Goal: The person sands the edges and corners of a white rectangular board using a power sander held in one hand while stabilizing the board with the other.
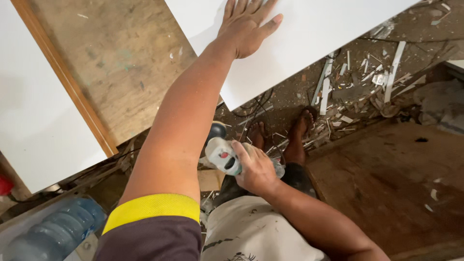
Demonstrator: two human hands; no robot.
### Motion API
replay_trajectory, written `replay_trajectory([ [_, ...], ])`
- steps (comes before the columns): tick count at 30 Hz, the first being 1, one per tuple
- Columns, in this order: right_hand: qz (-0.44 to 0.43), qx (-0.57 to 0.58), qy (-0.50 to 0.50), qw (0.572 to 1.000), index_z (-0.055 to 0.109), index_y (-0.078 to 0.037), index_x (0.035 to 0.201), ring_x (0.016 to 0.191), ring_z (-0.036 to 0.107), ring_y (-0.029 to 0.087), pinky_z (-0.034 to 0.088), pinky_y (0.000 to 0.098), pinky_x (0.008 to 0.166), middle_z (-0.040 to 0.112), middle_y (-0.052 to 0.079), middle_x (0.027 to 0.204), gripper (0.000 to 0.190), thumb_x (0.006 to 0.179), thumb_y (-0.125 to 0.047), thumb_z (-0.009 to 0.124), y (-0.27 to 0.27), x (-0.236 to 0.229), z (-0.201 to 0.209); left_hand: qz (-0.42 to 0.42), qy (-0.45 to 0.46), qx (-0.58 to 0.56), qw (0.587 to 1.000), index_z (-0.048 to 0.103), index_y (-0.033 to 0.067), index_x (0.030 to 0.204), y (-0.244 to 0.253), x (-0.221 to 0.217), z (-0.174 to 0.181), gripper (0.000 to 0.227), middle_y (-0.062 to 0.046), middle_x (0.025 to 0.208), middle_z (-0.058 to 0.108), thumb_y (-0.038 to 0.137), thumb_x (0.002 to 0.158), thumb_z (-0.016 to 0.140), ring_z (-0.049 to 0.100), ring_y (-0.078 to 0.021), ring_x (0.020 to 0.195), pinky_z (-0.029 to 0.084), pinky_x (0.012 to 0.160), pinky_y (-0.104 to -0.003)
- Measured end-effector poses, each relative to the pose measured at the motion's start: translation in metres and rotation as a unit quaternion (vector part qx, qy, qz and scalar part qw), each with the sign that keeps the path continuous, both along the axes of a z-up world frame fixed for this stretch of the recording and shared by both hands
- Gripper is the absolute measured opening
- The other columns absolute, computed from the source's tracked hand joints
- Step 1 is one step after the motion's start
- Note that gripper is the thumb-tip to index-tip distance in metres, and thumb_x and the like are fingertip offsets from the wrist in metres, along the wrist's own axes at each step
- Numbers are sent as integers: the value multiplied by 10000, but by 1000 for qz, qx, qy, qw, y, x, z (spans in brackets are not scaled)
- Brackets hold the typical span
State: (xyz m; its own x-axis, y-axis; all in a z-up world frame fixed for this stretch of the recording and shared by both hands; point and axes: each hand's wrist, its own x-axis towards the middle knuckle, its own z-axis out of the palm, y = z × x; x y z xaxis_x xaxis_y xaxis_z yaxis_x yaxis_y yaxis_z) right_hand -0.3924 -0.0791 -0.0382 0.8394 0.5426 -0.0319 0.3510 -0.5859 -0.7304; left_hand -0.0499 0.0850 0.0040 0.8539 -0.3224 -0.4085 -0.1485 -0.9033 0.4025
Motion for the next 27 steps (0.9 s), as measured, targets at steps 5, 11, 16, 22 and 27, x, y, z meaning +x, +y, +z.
replay_trajectory([
  [5, 14, -43, 64, 997, 491, -168, 1663, 1161, 764, 477, 651, 628, 824, 744, 175, 1445, 1031, 728, -132, 924, -52, 6, 12, -21, -75, 72, 994, 75, 294, 1932, -1, -41, -14, 770, -67, 1978, -43, 672, 1296, 289, -91, -398, 1796, 7, 1465, -655],
  [11, -236, -159, 4, 959, 608, -300, 1659, 1113, 841, 365, 676, 520, 967, 839, 101, 1197, 1020, 699, -319, 953, -167, 10, 16, 51, -391, -20, 919, 568, 188, 1799, -13, -138, -34, 928, -192, 1850, 494, 687, 1052, 803, 448, -513, 1683, 364, 1321, -699],
  [16, -467, -172, 223, 839, 484, -363, 1678, 1236, 836, 456, 636, 585, 1167, 870, 254, 1231, 1047, 759, -376, 987, -237, 61, 73, 74, -153, 87, 982, 282, 167, 1907, -17, -220, -25, 836, -204, 1967, 232, 630, 1219, 387, 183, -491, 1791, 173, 1405, -704],
  [22, -609, -70, 261, 746, 459, -423, 1708, 1419, 711, 497, 551, 619, 1226, 771, 297, 1462, 1169, 695, -350, 1040, -346, 128, 51, 127, -70, 134, 980, 272, 202, 1881, -72, -228, -28, 1063, -165, 1998, 99, 683, 1044, 718, 107, -476, 1803, 99, 1398, -754],
  [27, -619, 12, 282, 733, 419, -315, 1785, 1477, 642, 546, 509, 686, 1237, 680, 324, 1568, 1251, 722, -276, 1078, -418, 187, 59, 42, -104, 139, 984, 300, 192, 1890, -176, -69, -21, 981, -133, 1987, 138, 509, 1084, 760, 76, -566, 1780, 190, 1396, -730],
])
